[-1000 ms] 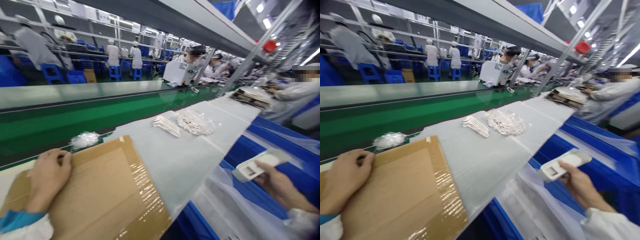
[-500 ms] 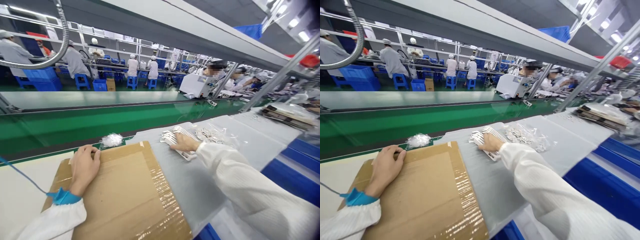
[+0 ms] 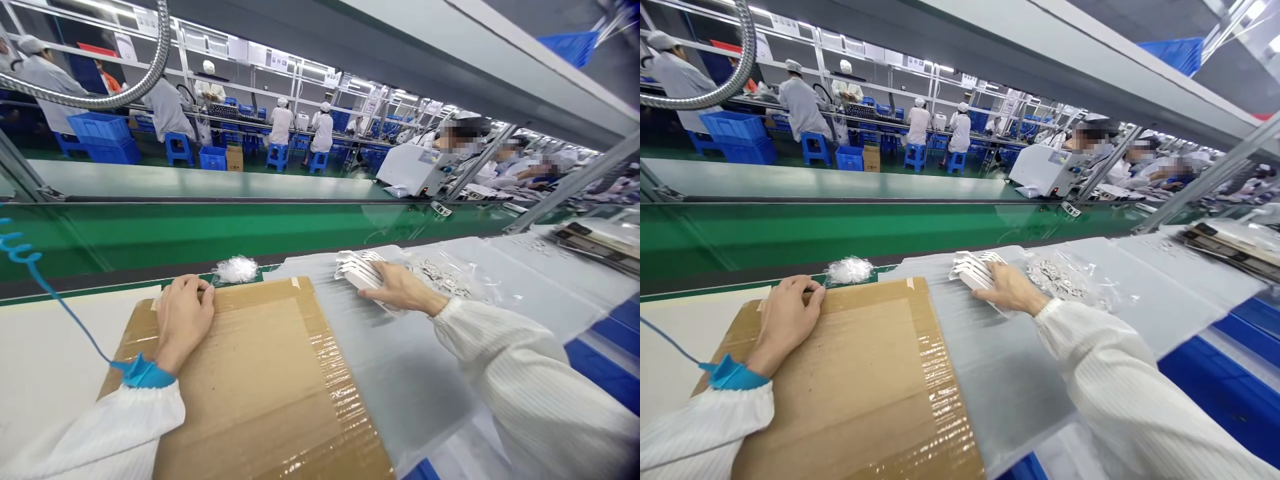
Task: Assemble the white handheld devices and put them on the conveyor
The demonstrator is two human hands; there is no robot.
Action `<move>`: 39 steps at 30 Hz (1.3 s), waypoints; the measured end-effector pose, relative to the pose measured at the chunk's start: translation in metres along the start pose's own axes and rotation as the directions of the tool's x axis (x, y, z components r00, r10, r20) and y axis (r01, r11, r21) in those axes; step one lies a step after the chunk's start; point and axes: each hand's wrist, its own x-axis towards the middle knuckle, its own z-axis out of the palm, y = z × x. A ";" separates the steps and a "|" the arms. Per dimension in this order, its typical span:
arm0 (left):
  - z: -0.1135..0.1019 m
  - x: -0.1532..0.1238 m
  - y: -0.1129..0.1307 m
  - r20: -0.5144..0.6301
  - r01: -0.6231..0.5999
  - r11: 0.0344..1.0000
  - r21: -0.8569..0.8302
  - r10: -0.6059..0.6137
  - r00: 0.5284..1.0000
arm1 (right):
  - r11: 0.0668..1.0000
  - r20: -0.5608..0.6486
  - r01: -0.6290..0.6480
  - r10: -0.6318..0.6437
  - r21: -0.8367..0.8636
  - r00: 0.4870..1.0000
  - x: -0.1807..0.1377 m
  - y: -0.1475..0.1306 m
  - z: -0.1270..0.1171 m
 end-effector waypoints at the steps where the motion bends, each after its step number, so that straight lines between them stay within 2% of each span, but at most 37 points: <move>1: 0.000 0.000 0.000 0.002 0.004 1.000 0.001 -0.004 1.000 | 1.000 0.004 0.018 -0.018 0.006 1.000 -0.001 0.000 0.003; 4: -0.001 0.000 0.001 0.012 0.011 1.000 -0.001 -0.011 1.000 | 0.999 -0.024 0.040 -0.040 0.016 0.999 -0.009 -0.001 0.014; 6: -0.001 0.000 0.001 0.010 0.008 1.000 -0.005 -0.008 1.000 | 0.999 -0.116 0.044 -0.046 -0.019 0.992 -0.018 -0.002 0.019; 8: 0.000 0.000 0.001 -0.001 0.005 1.000 -0.004 -0.005 1.000 | 0.991 -0.215 0.067 -0.090 -0.114 0.972 -0.029 -0.005 0.021; 10: 0.000 0.000 0.002 -0.003 0.008 1.000 -0.001 -0.008 1.000 | 0.964 -0.246 0.118 -0.178 -0.237 0.953 -0.038 -0.006 0.021; 14: -0.001 -0.001 0.002 0.003 0.013 1.000 -0.002 -0.013 1.000 | 0.917 -0.185 0.215 -0.288 -0.335 0.940 -0.053 -0.006 0.019; 18: -0.001 -0.001 0.003 -0.001 0.007 1.000 -0.006 -0.007 1.000 | 0.912 -0.163 0.304 -0.356 -0.275 0.920 -0.073 -0.004 0.009; 22: -0.001 -0.002 0.003 -0.005 0.010 1.000 -0.009 -0.010 1.000 | 0.836 -0.023 0.485 -0.507 -0.255 0.862 -0.099 0.002 -0.001; 24: -0.002 -0.002 0.003 -0.006 0.016 1.000 -0.010 -0.016 1.000 | 0.832 0.006 0.504 -0.517 -0.231 0.856 -0.110 0.010 0.002; 26: -0.002 -0.002 0.004 0.001 0.020 1.000 -0.009 -0.020 1.000 | 0.898 -0.049 0.403 -0.417 -0.178 0.907 -0.119 0.020 0.010; 28: -0.003 -0.002 0.005 0.010 0.018 1.000 -0.004 -0.018 1.000 | 0.977 -0.140 0.199 -0.208 -0.073 0.968 -0.125 0.024 0.022; 30: -0.003 -0.002 0.005 0.012 0.014 1.000 0.001 -0.014 1.000 | 0.999 -0.180 -0.008 0.016 0.043 0.983 -0.129 0.020 0.033; 31: -0.003 -0.002 0.004 0.008 0.011 1.000 0.002 -0.011 1.000 | 0.994 -0.179 -0.065 0.079 0.083 0.981 -0.130 0.015 0.039; 35: -0.001 -0.001 0.001 -0.006 0.002 1.000 -0.008 -0.002 1.000 | 0.973 -0.100 -0.154 0.172 0.170 0.980 -0.128 -0.007 0.049; 37: 0.000 -0.001 0.000 -0.002 0.004 1.000 -0.016 -0.004 1.000 | 0.951 -0.053 -0.225 0.241 0.211 0.969 -0.130 -0.011 0.044; 39: -0.001 -0.001 0.000 0.001 0.005 1.000 -0.024 -0.005 1.000 | 0.945 -0.017 -0.235 0.245 0.227 0.969 -0.134 -0.008 0.029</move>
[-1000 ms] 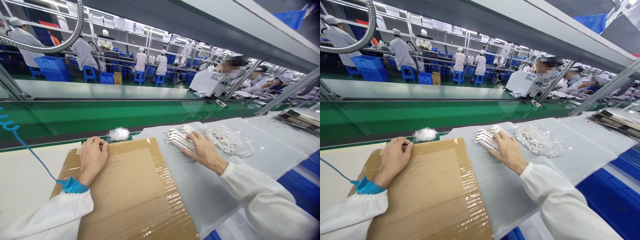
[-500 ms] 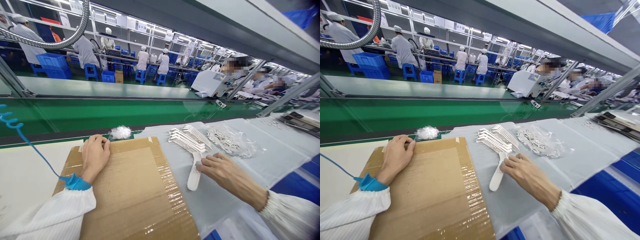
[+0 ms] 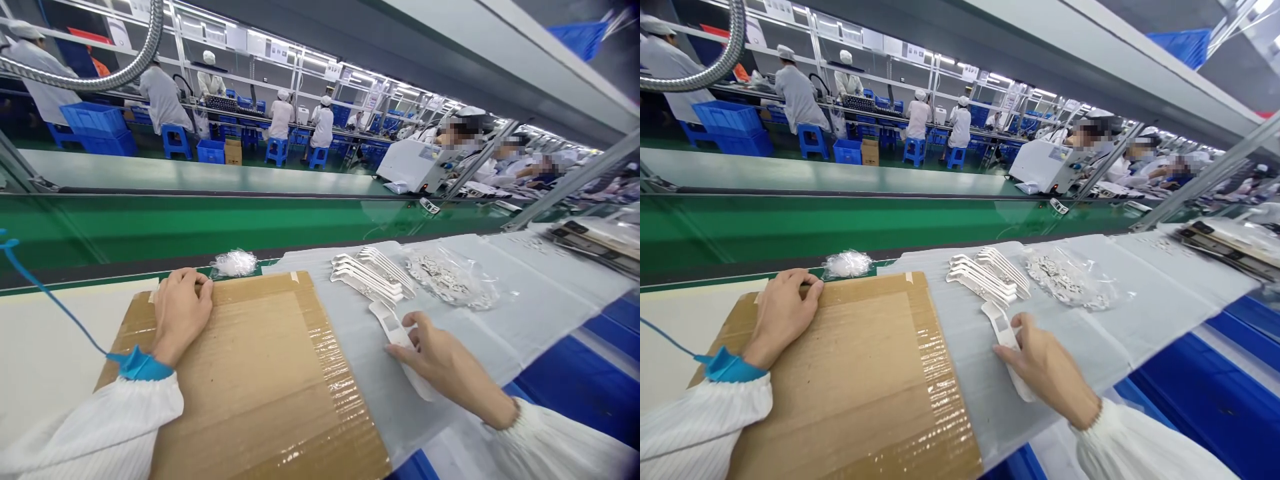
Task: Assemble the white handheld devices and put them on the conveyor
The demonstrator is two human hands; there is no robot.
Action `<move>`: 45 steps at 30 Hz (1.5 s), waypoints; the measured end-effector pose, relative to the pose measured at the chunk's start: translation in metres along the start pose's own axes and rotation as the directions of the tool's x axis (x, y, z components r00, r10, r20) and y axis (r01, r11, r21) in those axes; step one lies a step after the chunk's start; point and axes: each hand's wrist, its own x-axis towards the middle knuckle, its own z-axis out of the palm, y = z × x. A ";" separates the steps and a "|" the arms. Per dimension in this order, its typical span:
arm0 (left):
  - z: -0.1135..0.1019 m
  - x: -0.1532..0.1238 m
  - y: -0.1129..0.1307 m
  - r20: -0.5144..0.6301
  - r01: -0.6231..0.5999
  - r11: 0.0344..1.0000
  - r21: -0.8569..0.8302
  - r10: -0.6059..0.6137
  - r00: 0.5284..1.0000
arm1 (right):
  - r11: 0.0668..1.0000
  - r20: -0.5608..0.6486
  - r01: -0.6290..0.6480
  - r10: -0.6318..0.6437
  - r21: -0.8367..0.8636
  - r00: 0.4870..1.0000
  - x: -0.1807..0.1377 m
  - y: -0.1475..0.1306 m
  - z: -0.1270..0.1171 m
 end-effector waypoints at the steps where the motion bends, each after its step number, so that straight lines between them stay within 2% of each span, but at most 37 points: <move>1: 0.000 0.000 0.001 0.000 -0.001 1.000 -0.005 0.001 1.000 | 1.000 0.025 0.030 -0.029 -0.002 0.999 -0.001 0.000 -0.010; 4: -0.002 -0.001 0.002 0.001 0.002 1.000 -0.019 -0.002 1.000 | 0.992 0.076 0.124 -0.124 0.005 0.989 0.003 -0.006 -0.035; 6: -0.001 -0.001 0.002 -0.003 0.006 1.000 -0.024 -0.006 1.000 | 0.987 0.025 0.155 -0.156 0.027 0.987 0.014 -0.018 -0.039; 9: 0.000 0.000 0.000 -0.013 0.002 1.000 -0.028 -0.003 1.000 | 0.986 -0.113 0.165 -0.167 -0.029 0.979 0.039 -0.040 -0.018; 13: 0.003 -0.001 -0.003 -0.029 -0.020 0.998 -0.051 0.019 0.999 | 0.945 -0.258 0.084 -0.170 -0.315 0.951 0.064 -0.052 0.021; 16: 0.005 -0.001 -0.003 -0.046 -0.012 0.998 -0.062 0.010 0.999 | 0.925 -0.295 0.079 -0.199 -0.372 0.935 0.068 -0.050 0.027; 19: 0.006 -0.001 -0.003 -0.059 -0.012 0.998 -0.061 0.008 0.998 | 0.956 -0.308 0.176 -0.246 -0.236 0.919 0.072 -0.058 0.011; 21: 0.006 -0.001 -0.002 -0.059 -0.012 0.998 -0.063 0.009 0.998 | 0.958 -0.257 0.286 -0.269 0.029 0.928 0.075 -0.079 -0.004; 23: 0.005 -0.001 -0.001 -0.056 -0.007 0.998 -0.067 0.003 0.998 | 0.866 -0.113 0.337 -0.318 0.369 0.941 0.079 -0.112 -0.014; 24: 0.005 -0.002 -0.001 -0.055 -0.005 0.998 -0.070 0.001 0.998 | 0.790 -0.011 0.311 -0.360 0.529 0.933 0.081 -0.131 -0.015; 25: 0.004 -0.002 0.000 -0.056 -0.006 0.997 -0.072 0.002 0.998 | 0.698 0.094 0.250 -0.414 0.671 0.906 0.082 -0.151 -0.014; 27: 0.004 -0.002 0.000 -0.062 -0.014 0.997 -0.078 0.009 0.998 | 0.488 0.257 0.045 -0.532 0.871 0.807 0.085 -0.189 0.000; 29: 0.004 -0.003 0.000 -0.070 -0.022 0.996 -0.088 0.016 0.997 | 0.281 0.341 -0.206 -0.618 0.937 0.708 0.089 -0.219 0.024; 30: 0.004 -0.003 0.000 -0.074 -0.025 0.995 -0.093 0.018 0.997 | 0.178 0.353 -0.314 -0.633 0.933 0.689 0.090 -0.229 0.038; 31: 0.005 -0.003 0.000 -0.077 -0.027 0.995 -0.098 0.019 0.997 | 0.090 0.359 -0.395 -0.631 0.914 0.687 0.092 -0.237 0.051; 33: 0.006 -0.003 -0.001 -0.082 -0.028 0.994 -0.103 0.020 0.996 | -0.048 0.355 -0.474 -0.596 0.879 0.720 0.094 -0.243 0.072; 35: 0.006 -0.003 -0.001 -0.084 -0.028 0.995 -0.100 0.019 0.996 | -0.120 0.351 -0.489 -0.553 0.864 0.756 0.096 -0.241 0.083; 37: 0.007 -0.003 -0.001 -0.085 -0.028 0.995 -0.093 0.020 0.996 | -0.155 0.359 -0.503 -0.529 0.850 0.769 0.096 -0.235 0.083; 45: 0.006 -0.003 -0.001 -0.091 -0.048 0.995 -0.086 0.040 0.995 | -0.183 0.374 -0.534 -0.532 0.825 0.760 0.096 -0.231 0.078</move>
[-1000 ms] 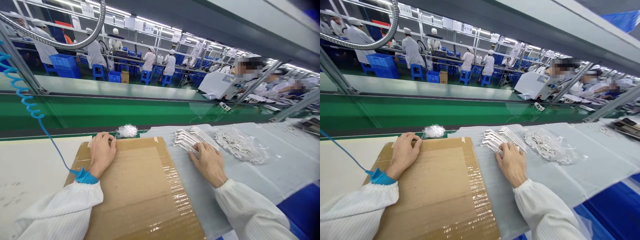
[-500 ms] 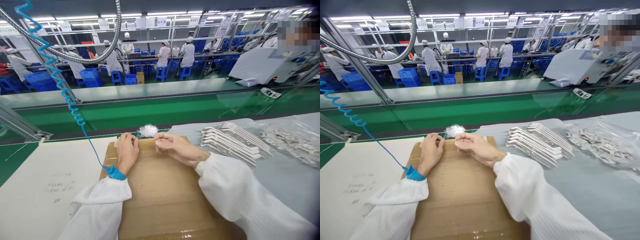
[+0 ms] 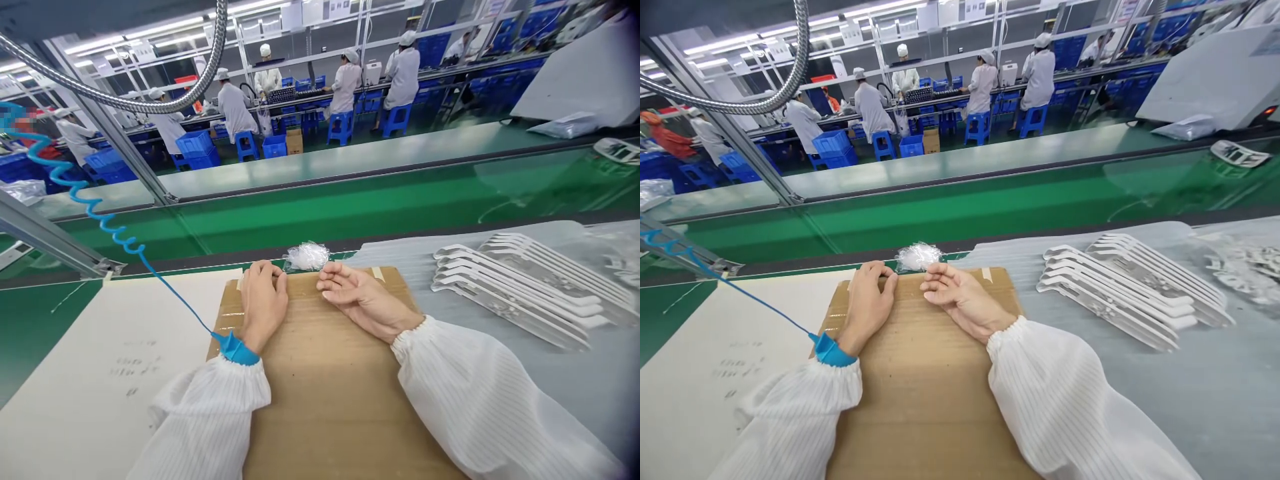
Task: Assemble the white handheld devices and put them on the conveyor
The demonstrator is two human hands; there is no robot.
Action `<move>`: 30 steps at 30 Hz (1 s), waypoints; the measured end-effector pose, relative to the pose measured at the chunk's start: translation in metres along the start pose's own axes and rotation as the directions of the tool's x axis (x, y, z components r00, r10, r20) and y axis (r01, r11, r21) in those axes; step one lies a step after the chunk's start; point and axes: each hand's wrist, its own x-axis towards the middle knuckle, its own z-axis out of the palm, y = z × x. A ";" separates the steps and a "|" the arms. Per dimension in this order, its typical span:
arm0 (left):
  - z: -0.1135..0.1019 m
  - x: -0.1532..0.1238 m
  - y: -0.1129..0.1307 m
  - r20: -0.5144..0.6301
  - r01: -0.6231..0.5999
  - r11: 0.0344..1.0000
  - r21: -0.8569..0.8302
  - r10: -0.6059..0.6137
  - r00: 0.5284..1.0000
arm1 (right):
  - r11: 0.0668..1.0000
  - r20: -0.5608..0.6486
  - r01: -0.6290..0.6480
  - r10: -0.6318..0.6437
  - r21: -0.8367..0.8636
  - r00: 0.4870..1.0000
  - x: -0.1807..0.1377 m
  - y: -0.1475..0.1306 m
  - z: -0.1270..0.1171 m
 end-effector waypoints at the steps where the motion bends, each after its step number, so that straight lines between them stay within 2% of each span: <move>1: 0.000 0.000 0.000 0.001 -0.004 1.000 0.000 0.004 1.000 | 1.000 -0.001 0.000 0.000 -0.001 1.000 0.001 0.001 0.000; 30: -0.001 -0.001 0.003 0.012 0.019 1.000 0.013 -0.019 1.000 | 0.999 -0.045 -0.015 0.013 -0.035 0.999 -0.003 -0.002 0.002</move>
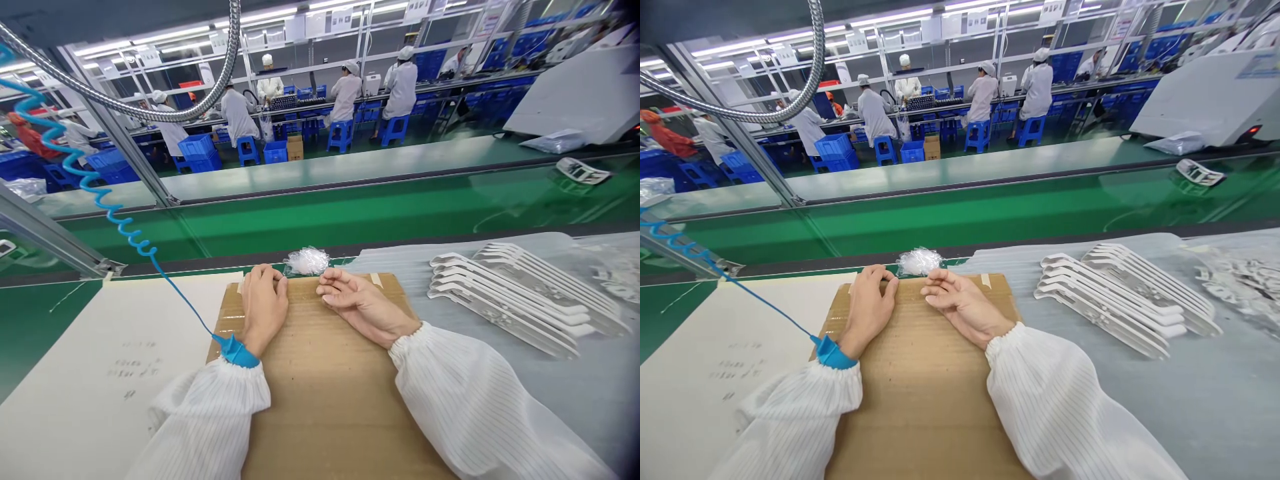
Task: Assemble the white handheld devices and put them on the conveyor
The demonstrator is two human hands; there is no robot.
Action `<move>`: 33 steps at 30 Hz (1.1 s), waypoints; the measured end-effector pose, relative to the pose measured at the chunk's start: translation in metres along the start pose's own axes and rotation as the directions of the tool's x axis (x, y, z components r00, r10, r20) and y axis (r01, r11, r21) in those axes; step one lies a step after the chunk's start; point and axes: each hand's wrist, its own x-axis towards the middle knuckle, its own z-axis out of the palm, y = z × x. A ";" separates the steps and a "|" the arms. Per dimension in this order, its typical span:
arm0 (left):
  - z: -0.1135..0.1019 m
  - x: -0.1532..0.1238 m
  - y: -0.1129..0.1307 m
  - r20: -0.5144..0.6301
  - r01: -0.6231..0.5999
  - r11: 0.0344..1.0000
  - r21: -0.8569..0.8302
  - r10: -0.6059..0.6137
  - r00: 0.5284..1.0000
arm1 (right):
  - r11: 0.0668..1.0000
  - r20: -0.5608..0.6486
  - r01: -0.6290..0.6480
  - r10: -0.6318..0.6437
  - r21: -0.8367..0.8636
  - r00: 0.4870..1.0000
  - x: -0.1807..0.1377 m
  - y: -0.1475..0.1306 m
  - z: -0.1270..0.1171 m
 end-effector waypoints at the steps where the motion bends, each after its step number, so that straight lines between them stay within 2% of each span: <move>1: 0.000 0.000 0.000 0.001 0.001 1.000 0.002 -0.001 1.000 | 1.000 -0.001 0.001 -0.001 0.001 1.000 0.000 0.000 0.000; 33: -0.002 -0.001 0.003 0.010 0.015 1.000 -0.007 -0.015 1.000 | 1.000 0.015 0.001 -0.001 -0.008 1.000 0.001 0.000 -0.001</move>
